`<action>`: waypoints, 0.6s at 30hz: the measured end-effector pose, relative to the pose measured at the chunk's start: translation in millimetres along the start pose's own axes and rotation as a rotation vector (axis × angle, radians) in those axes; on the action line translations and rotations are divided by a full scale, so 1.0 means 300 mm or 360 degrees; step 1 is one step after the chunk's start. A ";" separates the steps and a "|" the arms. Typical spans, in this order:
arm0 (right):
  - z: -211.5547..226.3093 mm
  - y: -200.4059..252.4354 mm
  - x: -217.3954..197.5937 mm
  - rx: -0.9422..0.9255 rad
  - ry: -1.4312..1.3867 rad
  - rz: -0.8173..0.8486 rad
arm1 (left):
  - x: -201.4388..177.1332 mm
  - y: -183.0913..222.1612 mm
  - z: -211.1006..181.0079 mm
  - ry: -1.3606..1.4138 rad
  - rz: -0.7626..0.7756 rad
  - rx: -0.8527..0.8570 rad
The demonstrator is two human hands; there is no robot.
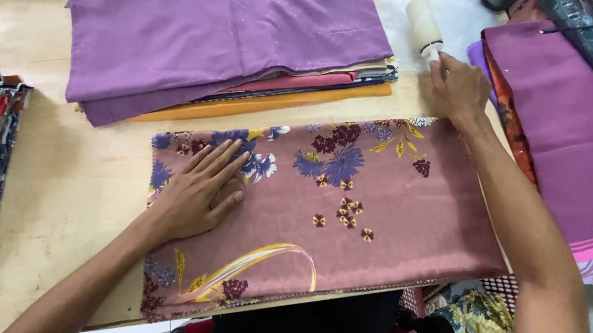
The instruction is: Using a lint roller to remove lint and dust from a piece of patterned fabric on a workbench.
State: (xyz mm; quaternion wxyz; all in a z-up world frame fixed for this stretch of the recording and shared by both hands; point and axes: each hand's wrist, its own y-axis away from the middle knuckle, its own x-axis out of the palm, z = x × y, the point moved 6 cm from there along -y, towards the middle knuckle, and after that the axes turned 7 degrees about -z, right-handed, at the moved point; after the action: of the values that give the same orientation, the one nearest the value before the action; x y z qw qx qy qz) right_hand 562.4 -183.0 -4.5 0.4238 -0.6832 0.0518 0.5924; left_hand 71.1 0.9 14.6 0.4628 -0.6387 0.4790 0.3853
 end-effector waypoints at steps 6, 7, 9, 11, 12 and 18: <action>-0.078 -0.002 -0.022 0.0050 0.0301 0.0128 | 0.019 -0.038 -0.012 -0.0239 0.0140 -0.0085; -0.085 0.018 -0.060 0.0156 0.0271 0.0249 | 0.040 -0.048 -0.013 -0.0467 0.0205 -0.0076; -0.078 0.090 -0.184 0.0232 0.0135 0.0207 | 0.010 -0.175 -0.106 -0.0257 0.0255 -0.0049; -0.079 0.184 -0.281 0.0316 0.0001 0.0161 | 0.050 -0.298 -0.177 -0.0049 0.0305 -0.0015; -0.082 0.244 -0.318 0.0309 -0.0015 0.0174 | 0.093 -0.365 -0.231 0.0025 0.0212 0.0240; 0.052 0.637 -0.515 0.0646 0.0078 0.0283 | 0.337 -0.813 -0.542 0.0307 -0.0060 0.0972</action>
State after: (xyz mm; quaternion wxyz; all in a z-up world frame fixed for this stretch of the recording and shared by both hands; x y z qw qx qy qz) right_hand 395.8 -361.0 29.4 0.4975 -0.5907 0.2402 0.5881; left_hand 340.1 -153.7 18.8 0.5927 -0.5125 0.6023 0.1527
